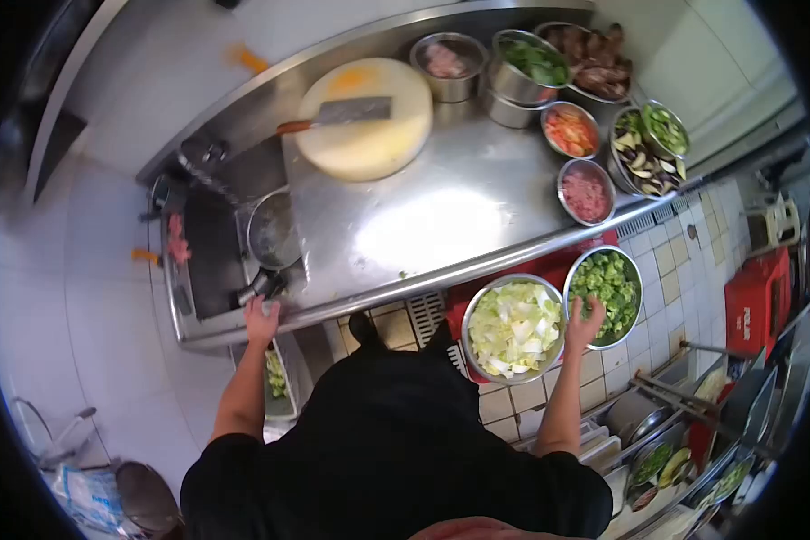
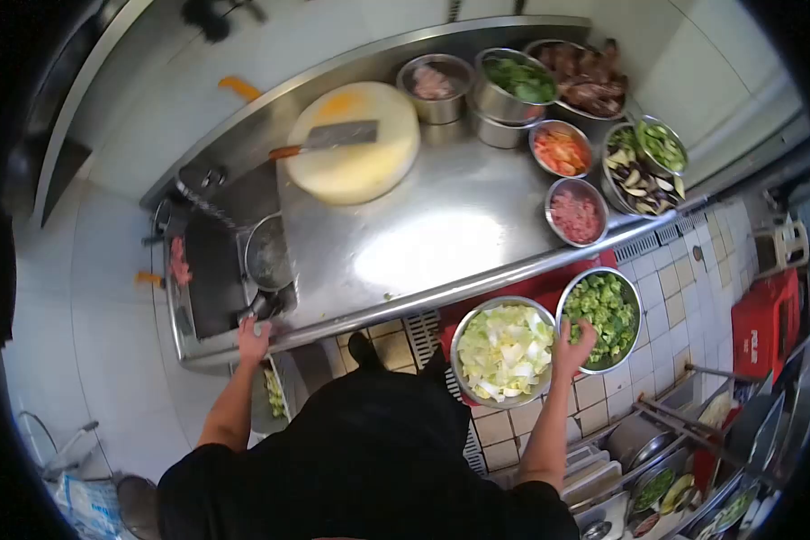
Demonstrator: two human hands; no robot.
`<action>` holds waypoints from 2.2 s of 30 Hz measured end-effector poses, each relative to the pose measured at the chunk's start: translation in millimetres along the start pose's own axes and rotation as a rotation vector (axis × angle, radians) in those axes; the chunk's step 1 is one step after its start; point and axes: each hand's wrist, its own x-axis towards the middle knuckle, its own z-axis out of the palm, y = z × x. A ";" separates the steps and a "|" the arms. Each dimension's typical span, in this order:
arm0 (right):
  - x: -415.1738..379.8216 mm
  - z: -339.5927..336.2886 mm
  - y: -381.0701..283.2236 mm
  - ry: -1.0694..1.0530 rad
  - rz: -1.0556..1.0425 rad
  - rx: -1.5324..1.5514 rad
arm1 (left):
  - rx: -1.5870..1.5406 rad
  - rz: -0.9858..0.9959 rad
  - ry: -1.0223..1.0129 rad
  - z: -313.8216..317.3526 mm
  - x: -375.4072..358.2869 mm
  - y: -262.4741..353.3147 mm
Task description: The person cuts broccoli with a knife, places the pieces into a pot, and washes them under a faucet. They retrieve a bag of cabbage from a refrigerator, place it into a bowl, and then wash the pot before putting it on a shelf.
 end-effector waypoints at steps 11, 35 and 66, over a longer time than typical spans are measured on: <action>67.6 192.4 -259.0 -1.180 -0.974 -0.593 | 0.034 -0.125 0.087 -0.2 -3.8 -73.2; -169.4 380.6 -426.2 -0.364 -0.583 -0.147 | -0.369 0.477 -0.035 42.9 149.4 -86.8; -160.7 366.3 -437.8 -0.510 -0.381 -0.393 | -0.546 0.042 -0.255 86.7 326.5 -67.3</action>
